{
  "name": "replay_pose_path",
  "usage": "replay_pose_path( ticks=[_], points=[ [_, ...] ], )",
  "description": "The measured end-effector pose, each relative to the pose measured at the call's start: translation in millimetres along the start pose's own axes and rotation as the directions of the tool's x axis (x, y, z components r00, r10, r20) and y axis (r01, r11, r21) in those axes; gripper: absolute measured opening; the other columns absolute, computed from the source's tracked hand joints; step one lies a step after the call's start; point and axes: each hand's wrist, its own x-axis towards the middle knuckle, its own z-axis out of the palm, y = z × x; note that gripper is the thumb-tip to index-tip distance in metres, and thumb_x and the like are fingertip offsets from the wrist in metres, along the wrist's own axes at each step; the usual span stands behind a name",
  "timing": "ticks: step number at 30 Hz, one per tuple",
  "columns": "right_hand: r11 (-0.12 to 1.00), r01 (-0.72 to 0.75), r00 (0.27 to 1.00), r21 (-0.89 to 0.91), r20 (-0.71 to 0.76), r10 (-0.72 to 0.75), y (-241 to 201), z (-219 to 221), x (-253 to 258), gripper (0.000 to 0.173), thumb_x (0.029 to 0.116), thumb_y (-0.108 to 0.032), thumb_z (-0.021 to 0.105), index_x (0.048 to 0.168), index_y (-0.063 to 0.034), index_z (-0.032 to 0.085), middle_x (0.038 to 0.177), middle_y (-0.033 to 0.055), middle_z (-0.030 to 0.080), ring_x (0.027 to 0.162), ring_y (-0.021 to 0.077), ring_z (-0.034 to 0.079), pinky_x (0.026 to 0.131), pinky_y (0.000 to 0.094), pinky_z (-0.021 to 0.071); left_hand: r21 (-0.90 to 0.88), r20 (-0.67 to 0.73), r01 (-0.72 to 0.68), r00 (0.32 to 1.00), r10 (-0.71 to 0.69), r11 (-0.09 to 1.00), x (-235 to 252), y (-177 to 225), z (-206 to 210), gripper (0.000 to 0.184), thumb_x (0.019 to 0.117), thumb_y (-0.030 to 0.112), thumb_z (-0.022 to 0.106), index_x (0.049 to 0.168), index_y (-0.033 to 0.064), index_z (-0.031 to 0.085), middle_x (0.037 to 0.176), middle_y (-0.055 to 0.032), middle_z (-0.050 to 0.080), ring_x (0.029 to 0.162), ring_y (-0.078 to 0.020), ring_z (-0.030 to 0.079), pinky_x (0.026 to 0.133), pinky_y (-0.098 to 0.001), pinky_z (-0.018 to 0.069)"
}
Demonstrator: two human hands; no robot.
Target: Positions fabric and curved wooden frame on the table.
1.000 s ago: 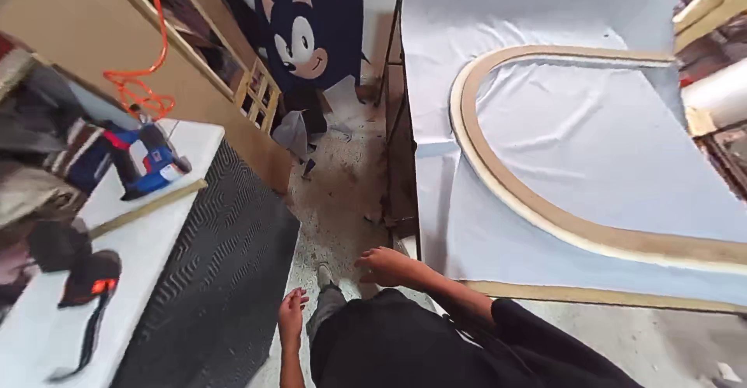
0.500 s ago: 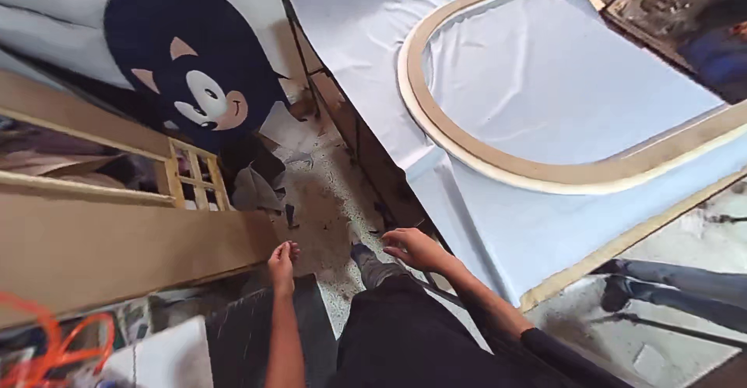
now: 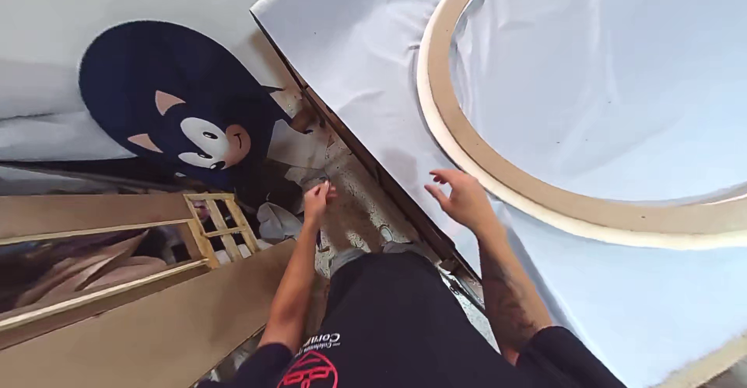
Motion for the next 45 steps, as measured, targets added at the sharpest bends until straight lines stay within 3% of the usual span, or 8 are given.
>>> replay_pose_path(
  ticks=[8, 13, 15, 18, 23, 29, 34, 45],
  points=[
    [0.953, -0.303, 0.926, -0.014, -0.241, 0.291, 31, 6, 112, 0.077, 0.0888, -0.047, 0.077, 0.15, -0.0084, 0.049, 0.144, 0.0206, 0.055, 0.136, 0.0375, 0.052, 0.112, 0.057, 0.0437, 0.092, 0.0, 0.053, 0.999, -0.053, 0.994, 252, 111, 9, 0.063, 0.1012, 0.055, 0.058, 0.123, -0.0045, 0.065, 0.103, -0.0173, 0.075, 0.079, -0.0255, 0.076, 0.072, -0.0427, 0.0652],
    [0.837, -0.544, 0.773, -0.056, -0.421, 0.475, 56, 16, 174, 0.088, 0.0811, -0.05, 0.083, 0.151, -0.0095, 0.048, 0.147, 0.021, 0.052, 0.138, 0.0406, 0.048, 0.111, 0.0606, 0.043, 0.063, -0.086, 0.08, 0.994, -0.074, 0.995, 358, 144, 4, 0.057, 0.0983, 0.045, 0.068, 0.125, -0.0049, 0.063, 0.098, -0.0186, 0.073, 0.072, -0.0247, 0.074, 0.065, -0.0406, 0.0645],
    [0.759, -0.649, 0.711, -0.052, -0.396, 0.581, 73, 24, 192, 0.099, 0.0749, -0.053, 0.087, 0.153, -0.0079, 0.045, 0.148, 0.0256, 0.051, 0.137, 0.046, 0.047, 0.11, 0.0649, 0.0419, 0.046, -0.03, 0.033, 0.999, -0.032, 0.998, 369, 142, -7, 0.063, 0.0981, 0.039, 0.07, 0.14, -0.0039, 0.051, 0.115, -0.0223, 0.068, 0.08, -0.0272, 0.074, 0.069, -0.0431, 0.0652],
    [0.658, -0.748, 0.647, -0.084, -0.312, 0.695, 98, 27, 214, 0.108, 0.0698, -0.063, 0.086, 0.154, -0.0085, 0.044, 0.141, 0.0284, 0.056, 0.131, 0.0477, 0.054, 0.107, 0.0667, 0.0437, -0.038, 0.082, 0.026, 0.996, -0.023, 0.999, 380, 144, -16, 0.057, 0.0993, 0.032, 0.07, 0.137, -0.0075, 0.052, 0.117, -0.0239, 0.066, 0.084, -0.0278, 0.074, 0.073, -0.0443, 0.0652],
    [0.552, -0.832, 0.548, -0.059, -0.251, 0.798, 90, 4, 230, 0.068, 0.0792, -0.044, 0.086, 0.133, -0.0087, 0.065, 0.125, 0.0213, 0.068, 0.121, 0.0403, 0.063, 0.102, 0.0647, 0.0485, 0.167, 0.211, 0.034, 0.975, -0.07, 0.985, 407, 145, -24, 0.04, 0.0989, 0.033, 0.07, 0.108, -0.006, 0.065, 0.082, -0.0138, 0.074, 0.064, -0.0221, 0.074, 0.064, -0.0412, 0.0665],
    [0.605, -0.794, 0.589, -0.065, -0.329, 0.738, 71, -16, 230, 0.067, 0.0844, -0.04, 0.082, 0.137, -0.0057, 0.06, 0.127, 0.0234, 0.065, 0.122, 0.0425, 0.06, 0.102, 0.0628, 0.0486, 0.133, 0.3, 0.063, 0.949, -0.101, 0.989, 433, 168, -37, 0.031, 0.1005, 0.025, 0.068, 0.097, -0.0054, 0.064, 0.07, -0.0079, 0.07, 0.056, -0.0167, 0.068, 0.059, -0.0355, 0.0631],
    [0.586, -0.81, 0.541, 0.024, -0.356, 0.762, 83, 9, 222, 0.065, 0.0839, -0.04, 0.082, 0.138, -0.011, 0.06, 0.134, 0.0187, 0.063, 0.129, 0.0392, 0.055, 0.109, 0.0629, 0.0424, 0.401, 0.27, -0.076, 0.962, -0.038, 0.913, 451, 171, -52, 0.038, 0.0989, 0.031, 0.069, 0.097, -0.0063, 0.065, 0.071, -0.0094, 0.071, 0.058, -0.0183, 0.07, 0.062, -0.0404, 0.0637],
    [0.544, -0.836, 0.481, 0.074, -0.381, 0.79, 80, 39, 224, 0.062, 0.0849, -0.03, 0.079, 0.142, -0.0163, 0.059, 0.137, 0.0139, 0.062, 0.132, 0.0351, 0.053, 0.111, 0.0615, 0.0392, 0.346, 0.292, 0.058, 0.942, -0.166, 0.936, 463, 182, -60, 0.045, 0.1016, 0.037, 0.066, 0.112, -0.0067, 0.062, 0.083, -0.014, 0.073, 0.066, -0.0205, 0.073, 0.065, -0.0395, 0.0646]
  ],
)
